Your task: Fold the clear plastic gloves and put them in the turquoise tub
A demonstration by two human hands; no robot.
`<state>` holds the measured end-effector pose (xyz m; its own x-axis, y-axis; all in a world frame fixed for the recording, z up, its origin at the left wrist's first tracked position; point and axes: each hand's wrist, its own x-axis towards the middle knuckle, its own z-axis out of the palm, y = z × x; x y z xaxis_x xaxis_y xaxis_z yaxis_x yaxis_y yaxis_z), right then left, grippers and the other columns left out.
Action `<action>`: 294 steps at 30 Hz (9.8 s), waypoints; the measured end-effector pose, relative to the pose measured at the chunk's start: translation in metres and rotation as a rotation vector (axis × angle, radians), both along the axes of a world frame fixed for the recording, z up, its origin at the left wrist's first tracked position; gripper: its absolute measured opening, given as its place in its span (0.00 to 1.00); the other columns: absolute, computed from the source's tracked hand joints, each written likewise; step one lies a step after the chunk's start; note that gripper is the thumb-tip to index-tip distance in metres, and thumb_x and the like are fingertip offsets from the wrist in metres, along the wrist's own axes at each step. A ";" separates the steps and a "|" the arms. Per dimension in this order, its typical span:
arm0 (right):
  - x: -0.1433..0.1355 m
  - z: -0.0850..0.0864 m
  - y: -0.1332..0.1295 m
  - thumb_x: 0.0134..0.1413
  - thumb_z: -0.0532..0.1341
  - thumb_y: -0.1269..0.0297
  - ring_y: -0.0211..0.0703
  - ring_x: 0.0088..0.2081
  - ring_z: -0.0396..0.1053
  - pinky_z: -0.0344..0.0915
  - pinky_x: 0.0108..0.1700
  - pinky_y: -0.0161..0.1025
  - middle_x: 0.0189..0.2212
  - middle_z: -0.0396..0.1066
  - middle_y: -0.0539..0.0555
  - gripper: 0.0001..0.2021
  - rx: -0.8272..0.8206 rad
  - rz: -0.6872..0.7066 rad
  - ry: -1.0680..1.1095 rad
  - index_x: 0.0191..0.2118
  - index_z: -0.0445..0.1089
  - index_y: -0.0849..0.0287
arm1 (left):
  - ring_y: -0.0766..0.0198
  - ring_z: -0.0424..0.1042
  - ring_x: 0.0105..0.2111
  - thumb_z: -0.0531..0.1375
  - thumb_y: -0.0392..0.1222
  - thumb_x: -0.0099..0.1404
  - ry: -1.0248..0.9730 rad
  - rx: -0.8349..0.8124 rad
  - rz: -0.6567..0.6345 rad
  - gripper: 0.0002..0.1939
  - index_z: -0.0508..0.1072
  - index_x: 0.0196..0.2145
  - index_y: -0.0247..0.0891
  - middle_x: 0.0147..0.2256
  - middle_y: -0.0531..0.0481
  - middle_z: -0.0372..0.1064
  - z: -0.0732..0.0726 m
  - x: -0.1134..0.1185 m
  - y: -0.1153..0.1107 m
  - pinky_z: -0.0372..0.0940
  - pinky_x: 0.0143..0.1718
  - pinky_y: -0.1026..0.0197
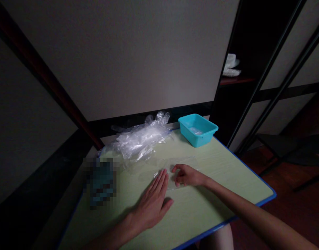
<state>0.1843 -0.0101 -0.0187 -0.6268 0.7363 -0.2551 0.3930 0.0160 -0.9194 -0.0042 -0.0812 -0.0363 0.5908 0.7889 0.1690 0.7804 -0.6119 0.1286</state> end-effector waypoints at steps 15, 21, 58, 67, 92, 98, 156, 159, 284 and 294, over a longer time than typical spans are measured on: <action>0.028 0.002 0.001 0.51 0.54 0.58 0.32 0.18 0.59 0.53 0.20 0.29 0.20 0.70 0.52 0.13 -0.043 0.054 -0.051 0.37 0.54 0.62 | 0.54 0.33 0.59 0.43 0.56 0.62 0.041 -0.064 -0.029 0.35 0.44 0.58 0.25 0.60 0.37 0.34 -0.001 -0.001 0.000 0.38 0.58 0.53; 0.033 0.015 -0.019 0.54 0.51 0.64 0.37 0.22 0.64 0.59 0.23 0.33 0.20 0.69 0.52 0.08 0.288 0.015 -0.276 0.36 0.61 0.63 | 0.54 0.30 0.59 0.45 0.57 0.61 0.017 -0.048 -0.022 0.39 0.40 0.58 0.25 0.60 0.37 0.30 -0.001 -0.001 0.000 0.39 0.58 0.54; 0.073 0.006 -0.077 0.56 0.49 0.57 0.46 0.60 0.35 0.41 0.59 0.46 0.61 0.33 0.54 0.31 0.622 0.332 -0.370 0.61 0.34 0.57 | 0.55 0.31 0.59 0.45 0.54 0.63 0.026 -0.097 0.001 0.35 0.40 0.59 0.26 0.60 0.37 0.31 -0.002 -0.011 0.006 0.40 0.57 0.53; 0.079 0.005 -0.070 0.57 0.49 0.58 0.47 0.60 0.38 0.44 0.58 0.47 0.60 0.40 0.55 0.27 0.631 0.279 -0.356 0.60 0.41 0.56 | 0.54 0.32 0.59 0.52 0.50 0.60 -0.056 -0.121 0.032 0.35 0.42 0.59 0.35 0.61 0.43 0.29 0.009 -0.012 0.010 0.43 0.57 0.51; 0.049 0.037 -0.097 0.55 0.52 0.61 0.50 0.59 0.39 0.46 0.58 0.49 0.57 0.51 0.56 0.27 0.633 0.446 -0.232 0.60 0.45 0.58 | 0.63 0.49 0.56 0.48 0.44 0.64 -0.123 -0.177 -0.119 0.22 0.49 0.55 0.41 0.52 0.50 0.59 0.029 -0.001 0.004 0.35 0.59 0.48; 0.023 0.047 -0.099 0.52 0.55 0.66 0.50 0.59 0.39 0.44 0.59 0.47 0.58 0.48 0.56 0.30 0.529 0.500 -0.207 0.60 0.44 0.56 | 0.63 0.50 0.56 0.48 0.42 0.64 -0.133 -0.182 -0.117 0.22 0.49 0.55 0.41 0.51 0.50 0.60 0.028 -0.003 0.007 0.35 0.59 0.48; 0.058 0.018 -0.100 0.54 0.53 0.74 0.38 0.26 0.58 0.49 0.27 0.39 0.22 0.64 0.49 0.12 1.249 0.546 -0.459 0.21 0.62 0.60 | 0.56 0.70 0.36 0.55 0.59 0.54 -1.195 -1.004 -0.013 0.25 0.73 0.32 0.30 0.34 0.40 0.71 -0.004 -0.009 0.058 0.61 0.40 0.56; 0.058 0.013 -0.099 0.54 0.53 0.73 0.38 0.27 0.58 0.49 0.27 0.39 0.22 0.64 0.50 0.12 1.231 0.541 -0.439 0.21 0.62 0.60 | 0.57 0.70 0.36 0.55 0.58 0.54 -1.187 -0.991 -0.016 0.25 0.73 0.32 0.30 0.34 0.40 0.71 -0.005 -0.008 0.057 0.62 0.40 0.56; 0.032 -0.011 0.021 0.37 0.64 0.60 0.43 0.34 0.68 0.62 0.36 0.39 0.33 0.72 0.56 0.17 0.099 -0.421 0.402 0.36 0.68 0.62 | 0.57 0.71 0.36 0.61 0.34 0.52 -1.433 -0.965 0.380 0.28 0.57 0.49 0.36 0.35 0.44 0.71 0.009 -0.011 0.089 0.61 0.41 0.57; 0.033 -0.025 0.042 0.35 0.63 0.61 0.43 0.25 0.69 0.65 0.26 0.39 0.28 0.73 0.55 0.17 0.105 -0.554 0.357 0.36 0.66 0.61 | 0.61 0.71 0.29 0.65 0.37 0.44 -1.387 -0.818 0.412 0.12 0.72 0.29 0.32 0.29 0.47 0.72 -0.002 -0.002 0.114 0.64 0.33 0.62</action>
<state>0.2171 0.0316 -0.0441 -0.1814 0.9833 -0.0111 0.0409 -0.0037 -0.9992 -0.0066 0.0329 -0.0380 0.0980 0.9828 -0.1563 -0.1117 0.1669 0.9796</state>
